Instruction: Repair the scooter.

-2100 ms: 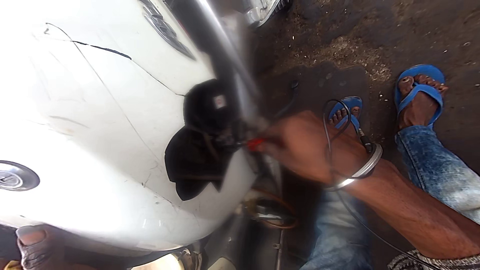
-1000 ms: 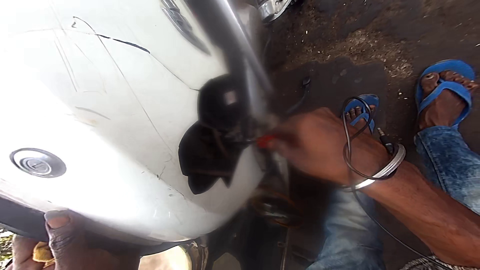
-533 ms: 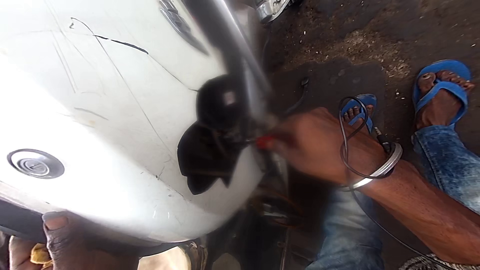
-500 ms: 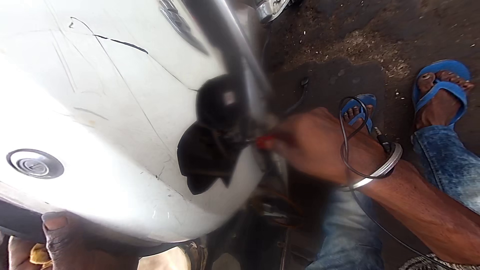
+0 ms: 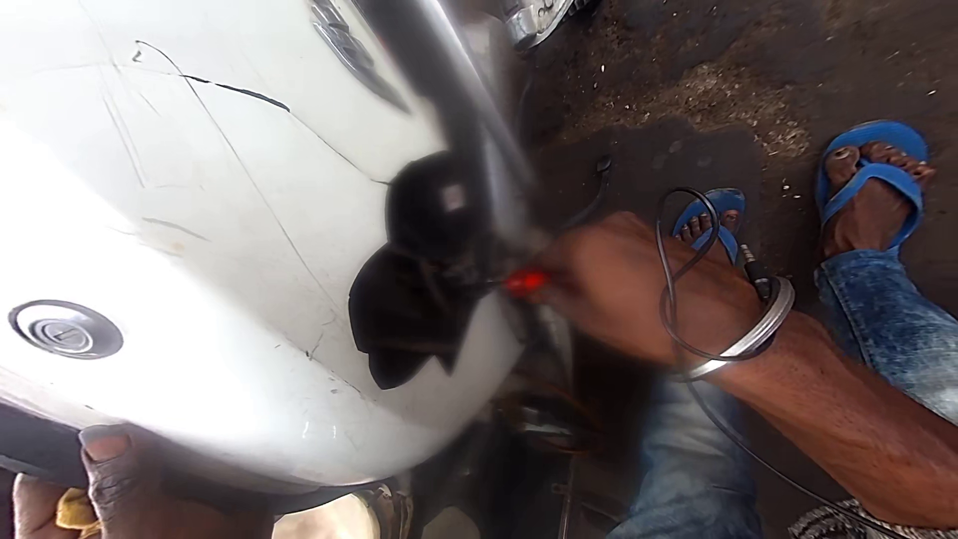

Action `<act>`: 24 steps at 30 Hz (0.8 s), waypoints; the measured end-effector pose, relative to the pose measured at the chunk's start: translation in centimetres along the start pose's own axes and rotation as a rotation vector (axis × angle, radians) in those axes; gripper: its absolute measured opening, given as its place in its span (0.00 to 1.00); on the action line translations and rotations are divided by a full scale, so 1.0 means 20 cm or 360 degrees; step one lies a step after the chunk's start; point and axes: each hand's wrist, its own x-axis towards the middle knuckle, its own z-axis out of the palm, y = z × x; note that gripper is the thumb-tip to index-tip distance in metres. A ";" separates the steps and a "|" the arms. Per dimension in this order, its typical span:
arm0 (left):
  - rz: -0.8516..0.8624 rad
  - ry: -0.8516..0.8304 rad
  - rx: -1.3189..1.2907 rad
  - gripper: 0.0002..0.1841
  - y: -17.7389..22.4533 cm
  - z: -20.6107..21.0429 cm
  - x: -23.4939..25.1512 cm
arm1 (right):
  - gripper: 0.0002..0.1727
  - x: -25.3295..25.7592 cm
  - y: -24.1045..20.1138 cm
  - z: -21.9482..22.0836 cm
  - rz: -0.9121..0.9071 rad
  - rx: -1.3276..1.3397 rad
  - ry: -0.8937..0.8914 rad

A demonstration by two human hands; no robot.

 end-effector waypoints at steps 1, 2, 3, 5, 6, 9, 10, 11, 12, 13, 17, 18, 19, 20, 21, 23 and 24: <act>-0.0007 0.0014 -0.0006 0.16 0.00 0.00 0.00 | 0.09 0.00 0.00 0.01 -0.0023 -0.0010 0.0020; -0.0008 0.0026 0.0000 0.16 0.00 0.00 0.00 | 0.09 0.00 0.01 0.01 -0.0033 -0.0018 0.0033; 0.0000 0.0039 0.0019 0.16 0.00 0.01 0.00 | 0.08 -0.01 0.02 0.02 -0.0039 -0.0025 0.0040; 0.0023 0.0058 0.0043 0.15 0.00 0.01 0.00 | 0.08 -0.01 0.03 0.03 -0.0061 -0.0033 0.0064; 0.0021 0.0061 0.0060 0.15 0.01 0.02 -0.01 | 0.07 -0.01 0.03 0.03 -0.0072 -0.0038 0.0075; -0.0007 0.0062 0.0083 0.16 0.03 0.02 -0.01 | 0.07 0.00 0.03 0.04 -0.0076 -0.0051 0.0063; -0.0012 0.0067 0.0094 0.16 0.03 0.02 -0.01 | 0.07 0.00 0.03 0.03 -0.0074 -0.0056 0.0058; -0.0012 0.0076 0.0090 0.16 0.03 0.02 -0.01 | 0.07 0.00 0.03 0.03 -0.0061 -0.0057 0.0044; -0.0010 0.0082 0.0073 0.16 0.02 0.02 -0.01 | 0.07 0.00 0.02 0.03 -0.0048 -0.0053 0.0035; -0.0006 0.0085 0.0057 0.16 0.02 0.02 -0.01 | 0.07 0.00 0.02 0.02 -0.0047 -0.0045 0.0035; -0.0032 0.0081 0.0058 0.16 0.02 0.01 -0.01 | 0.06 -0.01 0.03 0.03 -0.0146 -0.0039 0.0093; -0.0035 0.0069 0.0059 0.15 0.02 0.01 -0.01 | 0.05 -0.01 0.04 0.04 -0.0184 -0.0032 0.0128; -0.0029 0.0058 0.0047 0.16 0.02 0.01 -0.01 | 0.05 -0.01 0.05 0.05 -0.0206 -0.0033 0.0148; -0.0026 0.0045 0.0040 0.17 0.02 0.01 -0.01 | 0.05 -0.01 0.05 0.05 -0.0208 -0.0038 0.0152; -0.0026 0.0042 0.0043 0.17 0.02 0.01 -0.01 | 0.05 -0.01 0.05 0.05 -0.0209 -0.0042 0.0155; -0.0030 0.0047 0.0047 0.16 0.02 0.01 -0.01 | 0.06 -0.02 0.05 0.05 -0.0216 -0.0029 0.0173; -0.0028 0.0045 0.0051 0.16 0.02 0.01 -0.01 | 0.07 -0.01 0.06 0.05 -0.0216 -0.0020 0.0183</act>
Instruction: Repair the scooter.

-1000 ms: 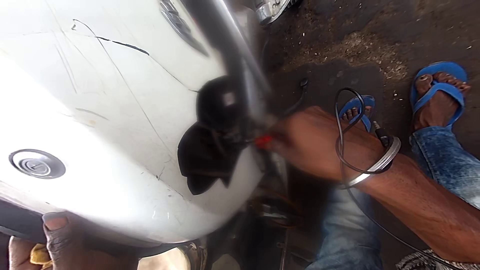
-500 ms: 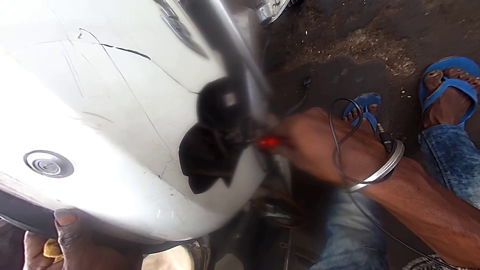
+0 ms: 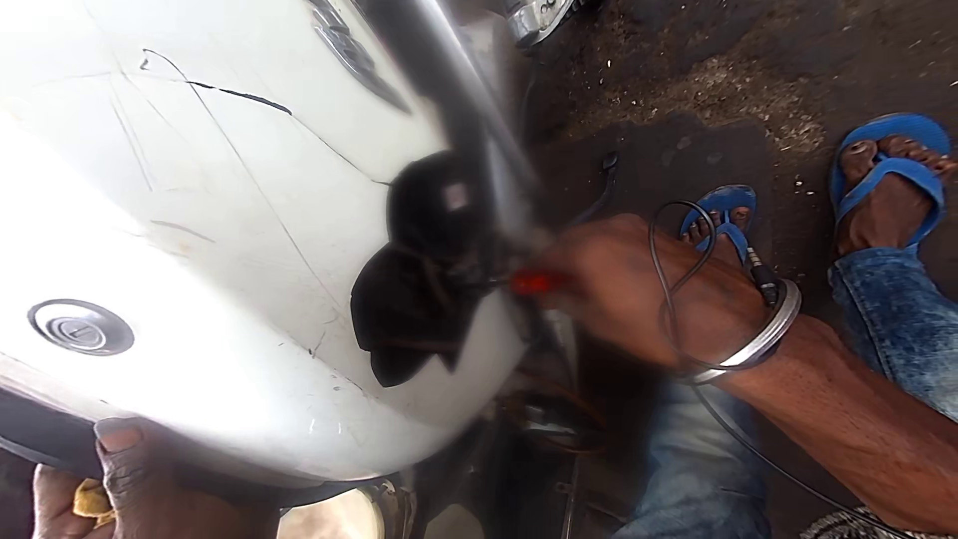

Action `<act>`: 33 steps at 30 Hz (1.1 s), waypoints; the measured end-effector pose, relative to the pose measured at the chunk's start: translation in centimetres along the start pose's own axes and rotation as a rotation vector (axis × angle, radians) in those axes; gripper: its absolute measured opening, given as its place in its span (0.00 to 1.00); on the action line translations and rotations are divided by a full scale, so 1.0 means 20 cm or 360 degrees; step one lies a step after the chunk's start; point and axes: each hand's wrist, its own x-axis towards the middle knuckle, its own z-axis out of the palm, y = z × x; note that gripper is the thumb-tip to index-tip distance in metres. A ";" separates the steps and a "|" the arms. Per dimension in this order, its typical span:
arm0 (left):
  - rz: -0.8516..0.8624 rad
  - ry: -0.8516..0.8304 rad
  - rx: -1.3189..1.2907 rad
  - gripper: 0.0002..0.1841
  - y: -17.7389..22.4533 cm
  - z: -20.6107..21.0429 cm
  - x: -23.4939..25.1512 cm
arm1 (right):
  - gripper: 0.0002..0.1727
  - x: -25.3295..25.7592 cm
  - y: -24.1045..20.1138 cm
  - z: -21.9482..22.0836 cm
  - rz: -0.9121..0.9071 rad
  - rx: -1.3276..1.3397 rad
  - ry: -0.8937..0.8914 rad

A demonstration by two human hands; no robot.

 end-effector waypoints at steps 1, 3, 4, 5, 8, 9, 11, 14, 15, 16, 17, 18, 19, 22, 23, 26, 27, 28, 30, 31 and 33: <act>0.0005 -0.0003 -0.0005 0.16 0.00 0.00 0.00 | 0.07 0.00 0.00 0.00 0.0017 0.0007 -0.0015; 0.0005 0.0006 -0.0018 0.16 -0.01 0.00 0.00 | 0.08 0.01 -0.01 -0.02 0.0110 0.0013 -0.0122; 0.0002 0.0018 -0.0014 0.16 -0.01 0.00 0.00 | 0.09 0.02 -0.01 -0.03 0.0150 0.0021 -0.0163; -0.0001 0.0015 -0.0009 0.17 0.00 0.00 0.00 | 0.10 0.02 -0.01 -0.03 0.0186 0.0026 -0.0187; 0.0004 0.0013 -0.0028 0.17 -0.02 -0.01 0.01 | 0.17 0.03 -0.03 -0.04 0.0310 0.0043 -0.0242; 0.0000 0.0018 -0.0032 0.17 -0.02 -0.01 0.01 | 0.21 0.04 -0.05 -0.05 0.0355 0.0052 -0.0266; -0.0005 0.0015 -0.0030 0.17 -0.01 -0.01 0.00 | 0.26 0.06 -0.07 -0.07 0.0400 0.0028 -0.0320; 0.0006 0.0003 -0.0028 0.17 -0.02 -0.01 0.01 | 0.18 0.09 -0.06 -0.07 0.0371 -0.0041 -0.0384; 0.0009 0.0006 -0.0029 0.17 -0.02 -0.01 0.01 | 0.14 0.09 -0.05 -0.05 0.0313 -0.0109 -0.0330; 0.0009 0.0001 -0.0030 0.17 -0.02 -0.01 0.01 | 0.11 0.08 -0.04 -0.03 0.0230 -0.0175 -0.0246; 0.0006 -0.0001 -0.0028 0.17 -0.01 -0.01 0.01 | 0.10 0.07 -0.04 -0.02 0.0144 -0.0224 -0.0173; 0.0005 -0.0003 -0.0025 0.16 -0.01 0.00 0.01 | 0.09 0.06 -0.03 0.00 0.0077 -0.0269 -0.0124; 0.0005 -0.0003 -0.0020 0.15 0.00 0.00 0.00 | 0.08 0.05 -0.02 0.02 0.0023 -0.0290 -0.0075; 0.0013 -0.0012 -0.0027 0.16 0.00 0.00 0.00 | 0.07 0.04 -0.01 0.04 -0.0056 -0.0268 0.0018; 0.0015 -0.0012 -0.0037 0.16 0.00 0.00 0.00 | 0.07 0.04 -0.01 0.04 -0.0057 -0.0256 0.0037; 0.0004 0.0004 -0.0039 0.15 0.00 0.00 0.00 | 0.09 0.05 -0.03 0.01 -0.0002 -0.0245 -0.0085; 0.0006 0.0008 -0.0037 0.15 -0.01 0.00 0.01 | 0.10 0.05 -0.03 0.00 0.0009 -0.0239 -0.0121; 0.0012 0.0005 -0.0039 0.16 -0.01 0.00 0.01 | 0.11 0.05 -0.02 0.00 0.0005 -0.0229 -0.0125; 0.0037 0.0002 -0.0048 0.18 -0.03 -0.02 0.01 | 0.12 0.06 -0.02 -0.01 0.0041 -0.0185 -0.0169; 0.0040 -0.0006 -0.0044 0.18 -0.04 -0.02 0.02 | 0.12 0.07 -0.03 -0.01 0.0071 -0.0158 -0.0194; 0.0035 -0.0022 -0.0044 0.18 -0.03 -0.02 0.01 | 0.11 0.07 -0.04 -0.03 0.0127 -0.0115 -0.0241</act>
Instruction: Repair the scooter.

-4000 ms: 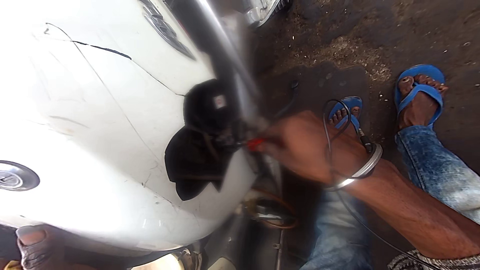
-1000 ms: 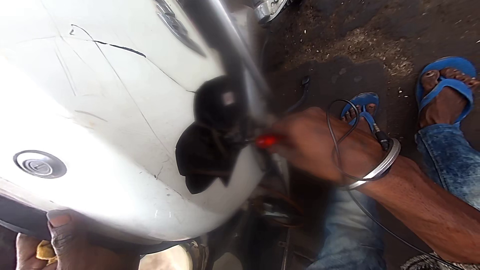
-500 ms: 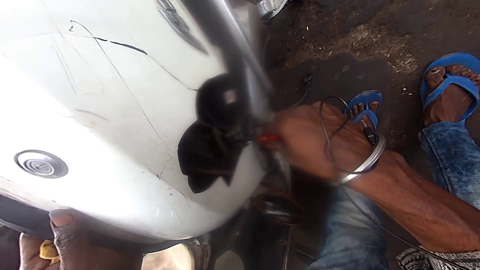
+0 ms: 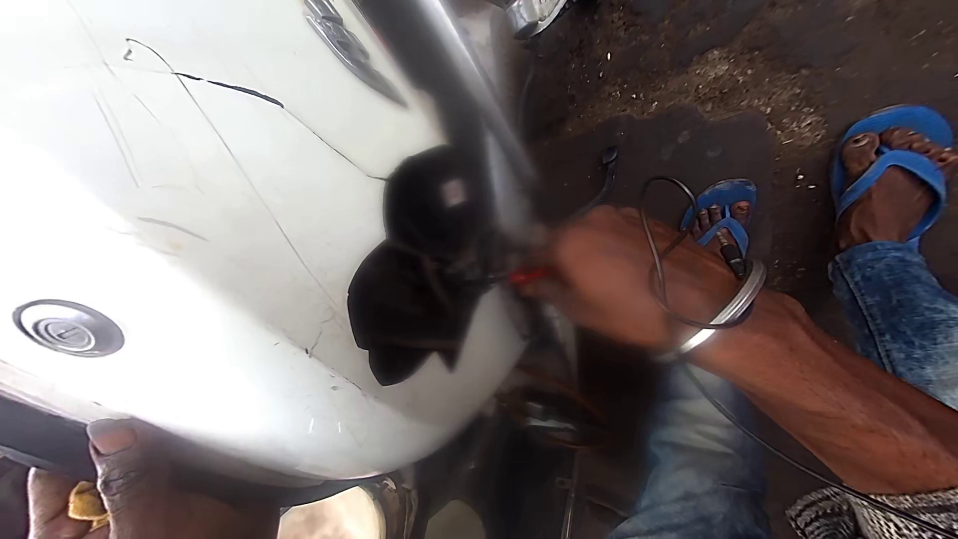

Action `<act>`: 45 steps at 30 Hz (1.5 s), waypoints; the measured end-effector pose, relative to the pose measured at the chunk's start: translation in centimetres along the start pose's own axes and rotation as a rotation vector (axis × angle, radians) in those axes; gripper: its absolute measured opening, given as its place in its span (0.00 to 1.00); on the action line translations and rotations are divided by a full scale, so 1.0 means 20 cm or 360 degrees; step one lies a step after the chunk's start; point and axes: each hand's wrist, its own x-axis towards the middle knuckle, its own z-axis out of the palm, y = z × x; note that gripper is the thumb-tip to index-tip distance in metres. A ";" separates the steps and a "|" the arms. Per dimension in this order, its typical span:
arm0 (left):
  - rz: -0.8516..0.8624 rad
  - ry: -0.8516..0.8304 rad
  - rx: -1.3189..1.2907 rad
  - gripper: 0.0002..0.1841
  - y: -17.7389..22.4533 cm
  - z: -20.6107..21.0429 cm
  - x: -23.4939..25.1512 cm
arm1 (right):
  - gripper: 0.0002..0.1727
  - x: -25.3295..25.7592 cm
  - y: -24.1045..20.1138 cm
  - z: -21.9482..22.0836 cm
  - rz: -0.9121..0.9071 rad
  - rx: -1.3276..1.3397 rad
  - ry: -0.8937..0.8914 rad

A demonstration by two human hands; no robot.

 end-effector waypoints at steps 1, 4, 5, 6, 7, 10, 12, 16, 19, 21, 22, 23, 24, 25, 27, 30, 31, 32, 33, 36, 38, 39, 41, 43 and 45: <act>-0.0004 0.0003 -0.0004 0.18 0.00 0.00 0.00 | 0.11 0.00 -0.01 -0.01 0.0035 0.0020 -0.0033; -0.0010 0.0026 -0.0011 0.16 0.02 0.02 0.00 | 0.10 0.00 -0.01 -0.03 0.0067 0.0046 -0.0062; -0.0010 0.0019 -0.0015 0.16 0.02 0.02 -0.01 | 0.11 0.00 -0.01 -0.03 0.0078 0.0056 -0.0077; -0.0005 0.0000 -0.0032 0.16 0.01 0.02 -0.01 | 0.11 0.00 -0.01 -0.04 0.0086 0.0057 -0.0094; 0.0003 -0.0007 -0.0046 0.16 0.01 0.01 0.00 | 0.11 0.01 -0.01 -0.04 0.0098 0.0052 -0.0117; 0.0009 0.0000 -0.0041 0.16 0.00 0.01 0.00 | 0.12 0.01 -0.02 -0.04 0.0097 0.0044 -0.0120; -0.0002 0.0012 -0.0025 0.16 0.01 0.01 0.00 | 0.12 0.00 -0.02 -0.03 0.0075 0.0046 -0.0090; -0.0023 0.0001 -0.0003 0.16 0.02 0.02 -0.01 | 0.12 0.00 -0.02 -0.03 0.0065 0.0042 -0.0098; -0.0037 0.0034 0.0016 0.17 0.02 0.01 -0.01 | 0.12 0.00 -0.02 -0.04 0.0074 0.0046 -0.0111; -0.0038 0.0041 0.0046 0.17 0.03 0.02 -0.01 | 0.12 0.00 -0.02 -0.04 0.0096 0.0051 -0.0134; -0.0032 0.0043 0.0039 0.17 0.03 0.02 -0.01 | 0.12 0.01 -0.02 -0.05 0.0103 0.0054 -0.0142; -0.0024 0.0041 0.0027 0.17 0.02 0.02 0.00 | 0.12 0.01 -0.02 -0.05 0.0109 0.0055 -0.0150; -0.0025 0.0037 0.0021 0.18 0.02 0.01 -0.01 | 0.12 0.01 -0.03 -0.05 0.0115 0.0056 -0.0156; -0.0028 0.0042 0.0013 0.17 0.01 0.01 -0.01 | 0.12 0.01 -0.03 -0.05 0.0118 0.0058 -0.0158; -0.0046 0.0051 0.0015 0.16 0.02 0.02 -0.01 | 0.12 0.00 -0.03 -0.05 0.0121 0.0068 -0.0155; -0.0055 0.0066 0.0015 0.17 0.02 0.01 -0.01 | 0.12 0.01 -0.03 -0.05 0.0127 0.0076 -0.0163; -0.0052 0.0067 0.0014 0.17 0.02 0.01 -0.01 | 0.11 0.01 -0.03 -0.05 0.0125 0.0075 -0.0159; -0.0051 0.0059 0.0010 0.17 0.02 0.02 -0.01 | 0.11 0.01 -0.03 -0.05 0.0126 0.0076 -0.0160; -0.0050 0.0051 0.0003 0.17 0.02 0.02 -0.01 | 0.12 0.01 -0.03 -0.05 0.0130 0.0078 -0.0162; -0.0037 0.0047 -0.0002 0.16 0.02 0.02 -0.01 | 0.12 0.00 -0.03 -0.05 0.0131 0.0080 -0.0159; -0.0035 0.0062 0.0010 0.16 0.02 0.02 -0.01 | 0.12 0.00 -0.03 -0.05 0.0130 0.0082 -0.0156; -0.0034 0.0063 0.0006 0.16 0.02 0.02 -0.01 | 0.12 0.00 -0.03 -0.05 0.0131 0.0083 -0.0158; -0.0046 0.0065 -0.0001 0.18 0.02 0.02 -0.01 | 0.12 0.00 -0.03 -0.05 0.0118 0.0072 -0.0152; -0.0070 0.0072 0.0008 0.18 0.02 0.02 -0.01 | 0.12 0.00 -0.03 -0.05 0.0095 0.0069 -0.0137; -0.0065 0.0081 -0.0002 0.16 0.02 0.02 -0.01 | 0.12 0.00 -0.03 -0.05 0.0092 0.0071 -0.0137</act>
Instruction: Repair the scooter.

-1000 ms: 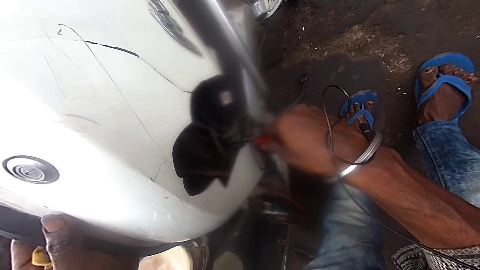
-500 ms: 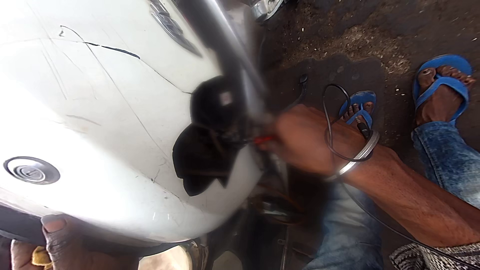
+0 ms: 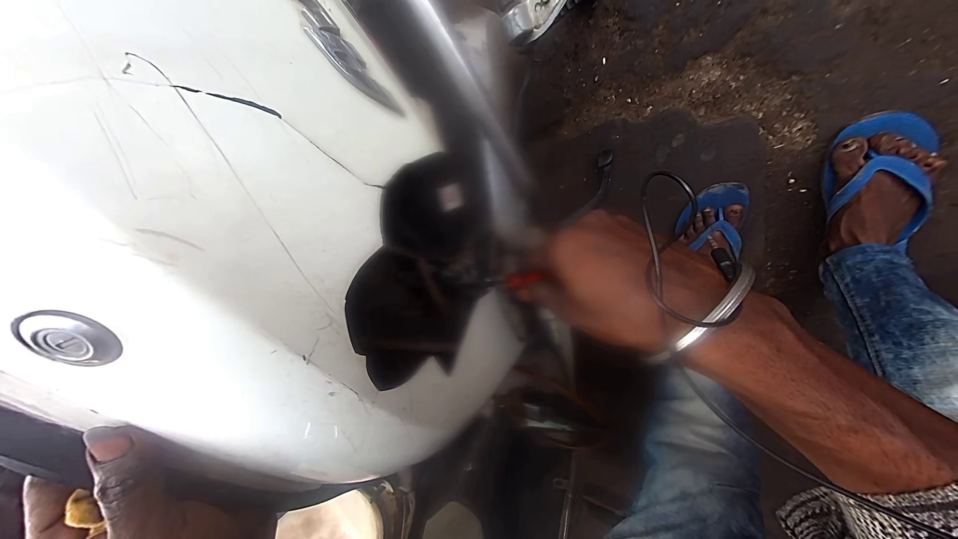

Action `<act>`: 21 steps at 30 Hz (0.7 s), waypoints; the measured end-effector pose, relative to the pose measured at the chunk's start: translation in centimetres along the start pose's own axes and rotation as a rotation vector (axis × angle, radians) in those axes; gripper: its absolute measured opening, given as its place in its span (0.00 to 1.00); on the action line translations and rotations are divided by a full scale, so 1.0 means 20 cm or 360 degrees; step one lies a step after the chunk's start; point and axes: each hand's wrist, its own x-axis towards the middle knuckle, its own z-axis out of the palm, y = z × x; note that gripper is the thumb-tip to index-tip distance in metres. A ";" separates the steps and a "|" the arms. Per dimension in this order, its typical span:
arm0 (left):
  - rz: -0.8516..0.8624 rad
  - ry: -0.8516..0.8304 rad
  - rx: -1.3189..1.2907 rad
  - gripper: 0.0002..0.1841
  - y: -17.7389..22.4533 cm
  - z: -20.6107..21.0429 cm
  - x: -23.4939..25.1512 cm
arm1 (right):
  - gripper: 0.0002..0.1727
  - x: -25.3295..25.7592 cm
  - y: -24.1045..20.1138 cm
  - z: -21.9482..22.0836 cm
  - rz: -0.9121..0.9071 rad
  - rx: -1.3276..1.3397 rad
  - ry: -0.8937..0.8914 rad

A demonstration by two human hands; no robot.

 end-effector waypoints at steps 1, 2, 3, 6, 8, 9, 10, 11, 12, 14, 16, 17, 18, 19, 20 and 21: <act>0.0009 -0.0001 -0.0006 0.16 0.00 0.00 0.00 | 0.12 0.00 0.00 0.00 -0.0001 0.0000 0.0003; 0.0019 -0.0007 -0.0005 0.17 -0.01 0.00 0.00 | 0.12 0.00 0.00 0.00 -0.0003 -0.0002 0.0011; 0.0025 -0.0013 -0.0001 0.17 -0.01 -0.01 0.00 | 0.12 0.00 0.00 0.01 -0.0007 -0.0004 0.0024; 0.0027 -0.0051 0.0008 0.16 -0.01 -0.01 0.00 | 0.11 0.00 0.00 0.01 -0.0003 -0.0005 0.0022; 0.0029 -0.0054 0.0006 0.16 -0.01 -0.01 0.00 | 0.11 0.00 0.01 0.01 -0.0015 -0.0010 0.0032; 0.0023 -0.0046 0.0006 0.16 -0.01 -0.01 0.00 | 0.11 0.00 0.01 0.01 -0.0012 -0.0014 0.0027; 0.0017 -0.0036 0.0005 0.16 -0.01 -0.01 0.00 | 0.11 0.00 0.01 0.00 -0.0001 -0.0012 0.0013; 0.0011 -0.0029 0.0008 0.16 0.00 0.00 0.00 | 0.11 0.00 0.01 0.00 0.0016 -0.0003 -0.0009; 0.0008 -0.0022 0.0010 0.15 0.00 0.00 0.00 | 0.12 0.01 0.00 -0.01 0.0037 0.0015 -0.0028; 0.0020 -0.0026 0.0005 0.16 -0.01 -0.01 0.00 | 0.12 0.01 0.00 -0.02 0.0072 0.0045 -0.0058; 0.0028 -0.0026 0.0002 0.16 -0.02 -0.01 0.00 | 0.12 0.01 0.00 -0.02 0.0091 0.0069 -0.0077; 0.0030 -0.0025 0.0005 0.16 -0.02 -0.01 0.00 | 0.12 0.01 0.00 -0.03 0.0102 0.0078 -0.0090; 0.0024 -0.0022 0.0006 0.16 -0.01 0.00 0.00 | 0.12 0.01 0.00 -0.03 0.0110 0.0087 -0.0099; 0.0013 -0.0019 0.0009 0.16 -0.01 0.00 0.00 | 0.12 0.01 0.00 -0.03 0.0112 0.0091 -0.0104; 0.0003 -0.0018 0.0013 0.16 0.00 0.01 0.00 | 0.12 0.01 0.00 -0.03 0.0117 0.0092 -0.0108; 0.0008 -0.0021 0.0008 0.16 0.00 0.01 0.00 | 0.12 0.01 0.00 -0.03 0.0121 0.0088 -0.0105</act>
